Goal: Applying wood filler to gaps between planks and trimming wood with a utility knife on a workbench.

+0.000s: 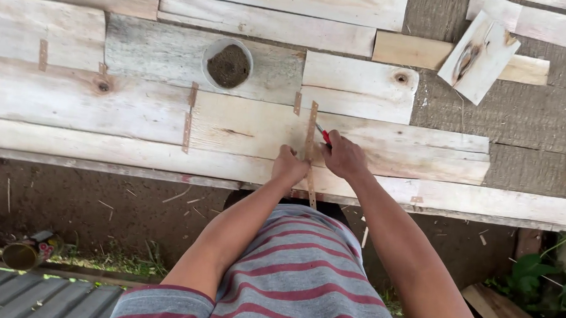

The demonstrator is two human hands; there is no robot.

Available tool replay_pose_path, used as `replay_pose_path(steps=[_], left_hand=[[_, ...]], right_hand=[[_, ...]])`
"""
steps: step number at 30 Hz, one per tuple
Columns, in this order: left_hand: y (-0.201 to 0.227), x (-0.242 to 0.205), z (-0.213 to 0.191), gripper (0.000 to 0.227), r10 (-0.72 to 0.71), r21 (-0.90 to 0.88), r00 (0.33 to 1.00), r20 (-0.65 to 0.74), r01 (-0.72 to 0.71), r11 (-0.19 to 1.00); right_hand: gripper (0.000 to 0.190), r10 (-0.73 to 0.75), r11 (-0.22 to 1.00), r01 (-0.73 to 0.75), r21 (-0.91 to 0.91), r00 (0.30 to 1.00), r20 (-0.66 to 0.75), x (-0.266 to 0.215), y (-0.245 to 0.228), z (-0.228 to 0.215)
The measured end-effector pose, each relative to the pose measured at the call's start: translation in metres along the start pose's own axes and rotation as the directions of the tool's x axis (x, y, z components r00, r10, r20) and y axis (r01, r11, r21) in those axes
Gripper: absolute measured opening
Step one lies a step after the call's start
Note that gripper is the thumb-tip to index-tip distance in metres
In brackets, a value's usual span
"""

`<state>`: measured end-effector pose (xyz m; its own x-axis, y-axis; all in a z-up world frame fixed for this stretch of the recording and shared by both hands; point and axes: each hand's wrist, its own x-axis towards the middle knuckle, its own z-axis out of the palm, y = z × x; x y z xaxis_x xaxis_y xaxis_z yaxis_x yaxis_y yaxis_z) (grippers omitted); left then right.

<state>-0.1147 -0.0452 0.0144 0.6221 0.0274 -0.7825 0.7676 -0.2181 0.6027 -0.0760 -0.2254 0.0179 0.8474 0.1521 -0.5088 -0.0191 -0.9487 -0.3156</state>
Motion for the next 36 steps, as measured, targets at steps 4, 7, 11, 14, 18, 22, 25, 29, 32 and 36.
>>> replay_pose_path(steps=[4, 7, 11, 14, 18, 22, 25, 29, 32, 36], left_hand=[[-0.011, 0.017, 0.031, 0.059, -0.051, 0.061, 0.993, -0.106, 0.058, 0.997], [-0.009, 0.036, 0.040, 0.046, -0.089, -0.074, 0.979, -0.185, 0.076, 0.994], [-0.002, 0.033, 0.032, 0.044, -0.108, -0.193, 0.946, -0.307, 0.049, 0.980], [0.001, 0.032, 0.030, 0.040, -0.069, -0.315, 0.931, -0.359, -0.051, 0.948], [-0.015, 0.042, 0.038, 0.033, -0.066, -0.306, 0.925, -0.374, -0.056, 0.950], [-0.014, 0.037, 0.048, 0.040, -0.070, 0.026, 0.930, -0.360, 0.085, 0.996], [-0.011, 0.033, 0.052, 0.027, -0.065, -0.047, 0.915, -0.399, 0.050, 0.998], [-0.007, 0.032, 0.055, 0.026, -0.081, 0.019, 0.903, -0.422, 0.098, 0.995], [-0.004, 0.033, 0.057, 0.031, -0.076, 0.104, 0.904, -0.421, 0.131, 0.986], [0.016, 0.011, 0.056, 0.034, -0.087, 0.145, 0.901, -0.426, 0.163, 0.976]], right_hand=[[0.034, -0.015, 1.000, 0.016, -0.012, 0.999, 0.052, 0.003, 0.024, 0.011], [0.035, -0.075, 0.997, 0.074, 0.030, 0.996, 0.055, 0.009, 0.035, 0.011], [0.034, -0.139, 0.990, 0.136, 0.044, 0.988, 0.064, 0.005, 0.037, 0.006], [0.031, -0.182, 0.982, 0.176, 0.074, 0.980, 0.079, 0.002, 0.035, 0.001], [0.034, -0.221, 0.974, 0.215, 0.064, 0.970, 0.104, 0.002, 0.039, 0.001], [0.035, -0.241, 0.969, 0.245, -0.015, 0.960, 0.142, 0.000, 0.035, -0.002], [0.036, -0.235, 0.968, 0.247, -0.037, 0.953, 0.192, -0.001, 0.031, -0.005], [0.034, -0.244, 0.960, 0.266, -0.083, 0.947, 0.210, -0.003, 0.025, -0.011], [0.034, -0.250, 0.954, 0.279, -0.108, 0.942, 0.224, -0.003, 0.023, -0.014], [0.034, -0.272, 0.949, 0.301, -0.088, 0.930, 0.246, 0.003, 0.025, -0.007]])
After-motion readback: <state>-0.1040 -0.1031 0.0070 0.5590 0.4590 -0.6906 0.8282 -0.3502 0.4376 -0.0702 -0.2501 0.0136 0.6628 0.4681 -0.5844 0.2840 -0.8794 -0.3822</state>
